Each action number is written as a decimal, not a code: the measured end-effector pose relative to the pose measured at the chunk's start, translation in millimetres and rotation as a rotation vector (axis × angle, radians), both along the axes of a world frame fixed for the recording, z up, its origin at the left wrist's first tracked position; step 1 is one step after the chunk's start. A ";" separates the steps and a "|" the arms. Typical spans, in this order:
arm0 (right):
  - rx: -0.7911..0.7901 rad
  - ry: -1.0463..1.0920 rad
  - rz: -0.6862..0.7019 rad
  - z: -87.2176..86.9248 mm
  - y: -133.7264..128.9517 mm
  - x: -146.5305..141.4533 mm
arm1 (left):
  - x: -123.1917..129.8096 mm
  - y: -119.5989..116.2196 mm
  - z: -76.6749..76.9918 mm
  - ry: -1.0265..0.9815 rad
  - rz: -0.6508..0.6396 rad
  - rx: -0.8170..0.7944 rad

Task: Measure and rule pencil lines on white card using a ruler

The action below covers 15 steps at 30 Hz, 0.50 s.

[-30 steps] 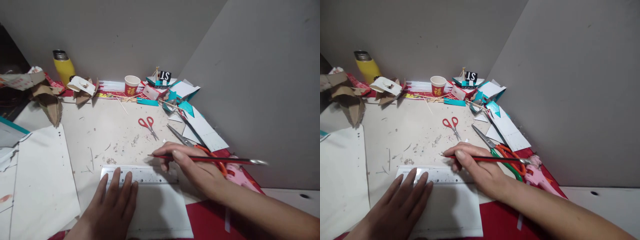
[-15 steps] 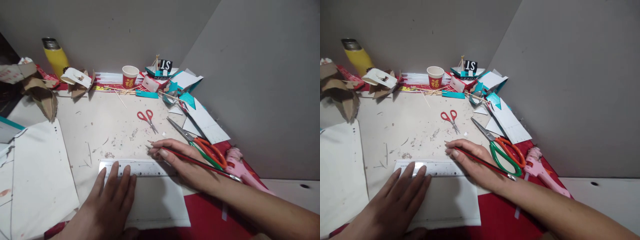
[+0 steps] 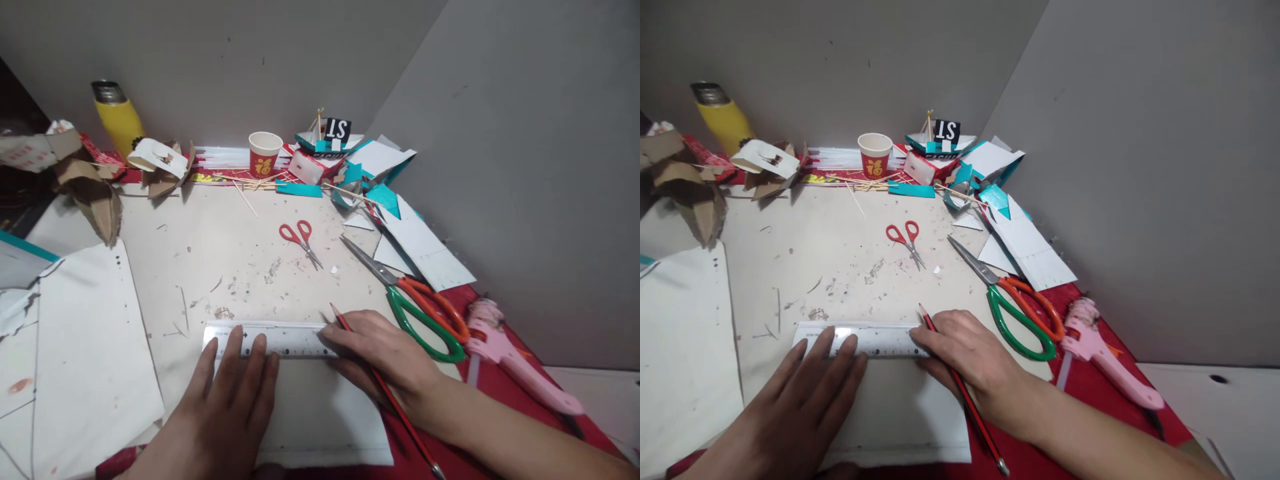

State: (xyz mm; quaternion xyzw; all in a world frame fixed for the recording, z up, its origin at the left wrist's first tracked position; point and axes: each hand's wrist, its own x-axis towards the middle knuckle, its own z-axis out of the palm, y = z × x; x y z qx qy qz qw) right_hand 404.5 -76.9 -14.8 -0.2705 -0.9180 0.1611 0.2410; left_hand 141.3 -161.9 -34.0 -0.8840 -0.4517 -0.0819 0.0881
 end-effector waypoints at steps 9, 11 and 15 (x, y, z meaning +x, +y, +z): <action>0.024 0.007 -0.010 -13.0 1.4 4.2 | -2.2 2.5 0.6 0.099 -0.041 0.063; 0.019 0.004 -0.027 -16.6 1.3 5.0 | -3.4 4.7 2.9 0.123 -0.074 0.076; 0.010 -0.003 -0.045 -18.6 0.7 5.9 | -2.7 6.4 5.2 0.145 -0.063 0.113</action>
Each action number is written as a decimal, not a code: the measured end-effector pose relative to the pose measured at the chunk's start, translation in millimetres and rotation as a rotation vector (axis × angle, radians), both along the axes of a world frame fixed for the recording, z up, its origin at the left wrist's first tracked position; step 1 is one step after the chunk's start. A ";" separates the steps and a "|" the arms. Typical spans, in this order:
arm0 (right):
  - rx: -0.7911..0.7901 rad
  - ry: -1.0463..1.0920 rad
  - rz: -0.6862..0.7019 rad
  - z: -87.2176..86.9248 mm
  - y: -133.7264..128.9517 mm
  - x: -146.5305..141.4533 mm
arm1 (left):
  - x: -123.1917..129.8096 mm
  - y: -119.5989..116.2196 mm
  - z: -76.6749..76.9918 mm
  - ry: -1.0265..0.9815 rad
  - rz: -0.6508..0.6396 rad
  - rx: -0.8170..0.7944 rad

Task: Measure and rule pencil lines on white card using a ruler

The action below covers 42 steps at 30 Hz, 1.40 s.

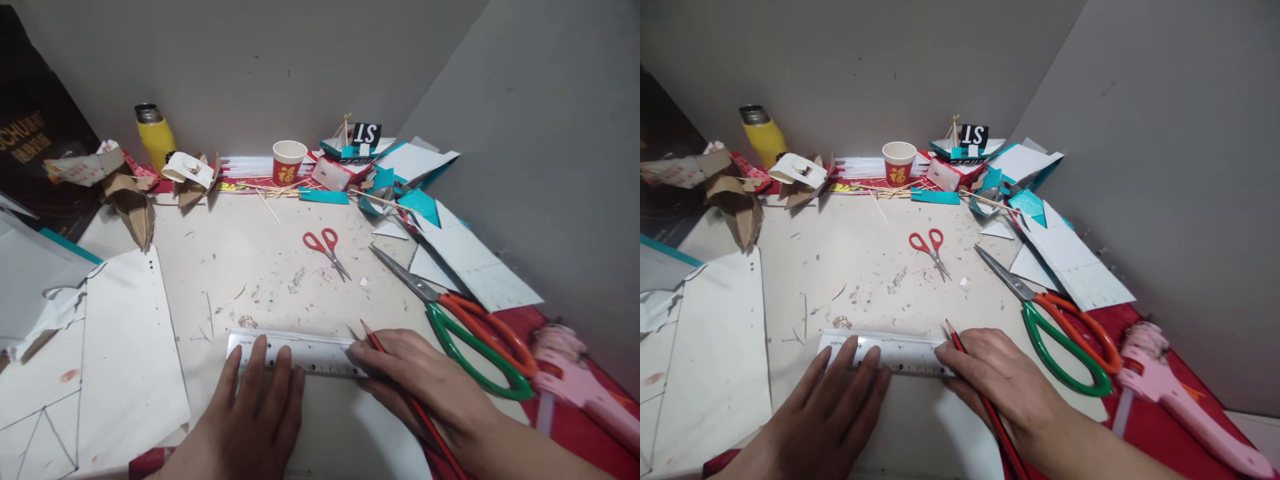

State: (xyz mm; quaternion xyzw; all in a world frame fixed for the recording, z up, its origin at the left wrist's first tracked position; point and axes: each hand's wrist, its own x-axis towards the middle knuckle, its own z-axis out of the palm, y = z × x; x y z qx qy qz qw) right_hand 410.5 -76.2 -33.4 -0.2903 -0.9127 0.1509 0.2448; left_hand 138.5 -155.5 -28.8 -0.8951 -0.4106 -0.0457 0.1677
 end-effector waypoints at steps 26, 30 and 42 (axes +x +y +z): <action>-0.701 0.165 0.170 67.1 51.2 -127.0 | 0.9 -0.5 3.0 -0.061 0.032 -0.047; -0.794 0.141 0.177 51.1 56.6 -144.7 | -1.1 -0.9 7.2 -0.033 0.041 -0.046; -0.830 0.103 0.202 38.9 58.0 -152.7 | 0.8 -1.7 7.1 -0.033 0.055 -0.057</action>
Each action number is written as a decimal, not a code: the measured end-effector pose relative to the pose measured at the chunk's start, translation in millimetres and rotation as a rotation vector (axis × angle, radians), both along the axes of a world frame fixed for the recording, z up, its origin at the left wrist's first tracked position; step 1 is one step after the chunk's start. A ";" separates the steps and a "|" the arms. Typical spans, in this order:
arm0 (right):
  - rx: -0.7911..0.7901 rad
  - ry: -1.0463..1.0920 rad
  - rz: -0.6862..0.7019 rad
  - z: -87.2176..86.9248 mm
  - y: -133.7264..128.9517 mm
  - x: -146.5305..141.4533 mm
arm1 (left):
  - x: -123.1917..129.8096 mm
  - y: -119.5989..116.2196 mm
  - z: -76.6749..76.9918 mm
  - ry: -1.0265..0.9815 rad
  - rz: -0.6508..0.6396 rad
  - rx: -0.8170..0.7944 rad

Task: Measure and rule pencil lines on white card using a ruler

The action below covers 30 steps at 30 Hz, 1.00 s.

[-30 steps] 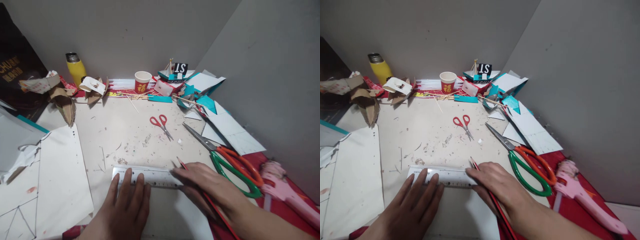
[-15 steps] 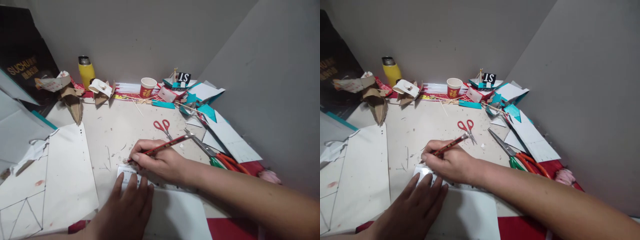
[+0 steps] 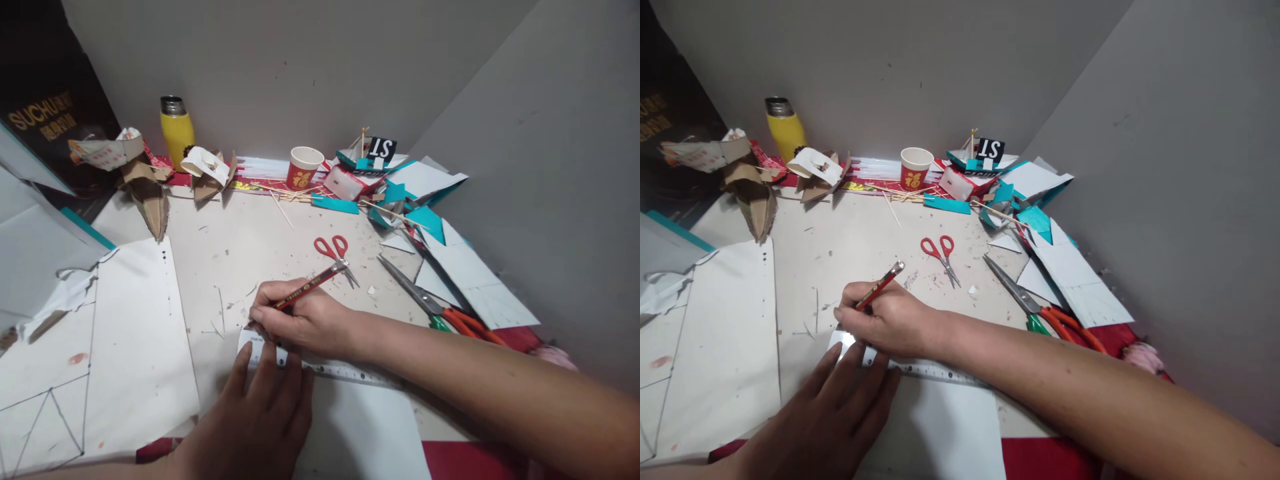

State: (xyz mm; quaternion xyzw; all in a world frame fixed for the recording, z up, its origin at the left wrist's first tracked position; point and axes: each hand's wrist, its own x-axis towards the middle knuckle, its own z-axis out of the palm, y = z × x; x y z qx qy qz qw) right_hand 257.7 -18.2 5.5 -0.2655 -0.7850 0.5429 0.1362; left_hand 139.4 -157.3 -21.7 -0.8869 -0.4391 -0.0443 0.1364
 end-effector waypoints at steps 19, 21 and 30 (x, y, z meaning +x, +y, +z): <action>-0.004 -0.081 0.172 15.8 14.4 -6.9 | 4.7 -7.2 -5.6 -0.059 0.096 -0.180; 0.025 -0.084 0.198 18.5 14.9 -4.1 | 5.5 -7.8 -4.4 -0.050 0.107 -0.216; 0.127 -0.030 0.225 16.8 12.6 8.4 | 7.0 -6.5 -0.2 -0.081 0.126 -0.223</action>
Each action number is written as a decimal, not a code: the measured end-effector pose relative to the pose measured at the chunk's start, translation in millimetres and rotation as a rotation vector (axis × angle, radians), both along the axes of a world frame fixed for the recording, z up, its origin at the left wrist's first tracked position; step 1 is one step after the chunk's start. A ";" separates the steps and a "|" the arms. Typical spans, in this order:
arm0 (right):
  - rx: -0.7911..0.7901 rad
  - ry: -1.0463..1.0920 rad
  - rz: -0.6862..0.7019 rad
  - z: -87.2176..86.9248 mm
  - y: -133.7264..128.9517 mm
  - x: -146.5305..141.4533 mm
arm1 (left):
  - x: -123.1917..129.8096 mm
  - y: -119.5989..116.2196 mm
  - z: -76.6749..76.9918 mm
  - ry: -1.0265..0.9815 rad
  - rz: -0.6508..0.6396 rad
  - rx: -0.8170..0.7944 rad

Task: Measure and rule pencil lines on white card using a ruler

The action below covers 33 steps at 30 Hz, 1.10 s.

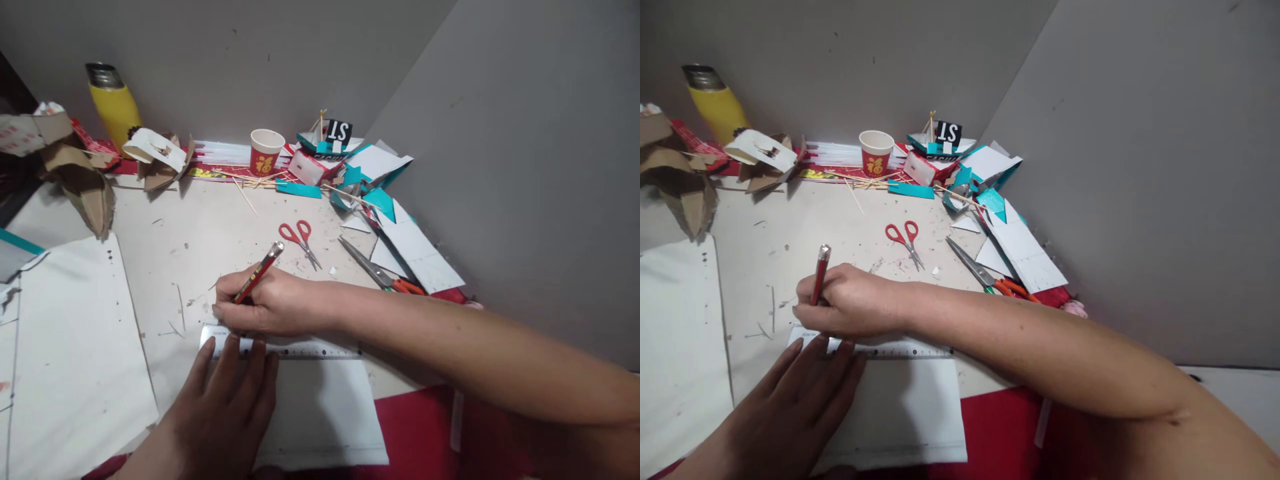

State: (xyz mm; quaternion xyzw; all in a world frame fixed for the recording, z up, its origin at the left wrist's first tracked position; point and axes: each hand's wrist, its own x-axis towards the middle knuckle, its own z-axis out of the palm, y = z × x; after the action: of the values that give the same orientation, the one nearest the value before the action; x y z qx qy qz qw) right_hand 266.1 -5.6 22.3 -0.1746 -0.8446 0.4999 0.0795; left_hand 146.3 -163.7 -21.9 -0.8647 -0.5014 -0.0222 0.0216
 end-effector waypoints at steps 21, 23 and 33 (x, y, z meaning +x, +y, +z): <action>0.108 -0.135 0.014 21.2 -7.7 23.1 | -3.4 4.3 -5.4 -0.019 -0.070 0.089; 0.111 -0.143 0.010 22.5 -8.2 26.7 | -3.4 3.9 -6.7 -0.016 -0.072 0.091; 0.201 -0.207 -0.007 19.5 -8.7 45.8 | -3.7 2.6 -7.4 -0.016 -0.076 0.094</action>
State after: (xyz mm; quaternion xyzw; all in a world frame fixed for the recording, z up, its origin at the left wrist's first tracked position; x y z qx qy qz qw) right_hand 311.9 -14.3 41.9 -0.2192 -0.8934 0.3919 0.0107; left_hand 142.6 -161.1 -29.4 -0.8808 -0.4669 -0.0535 0.0574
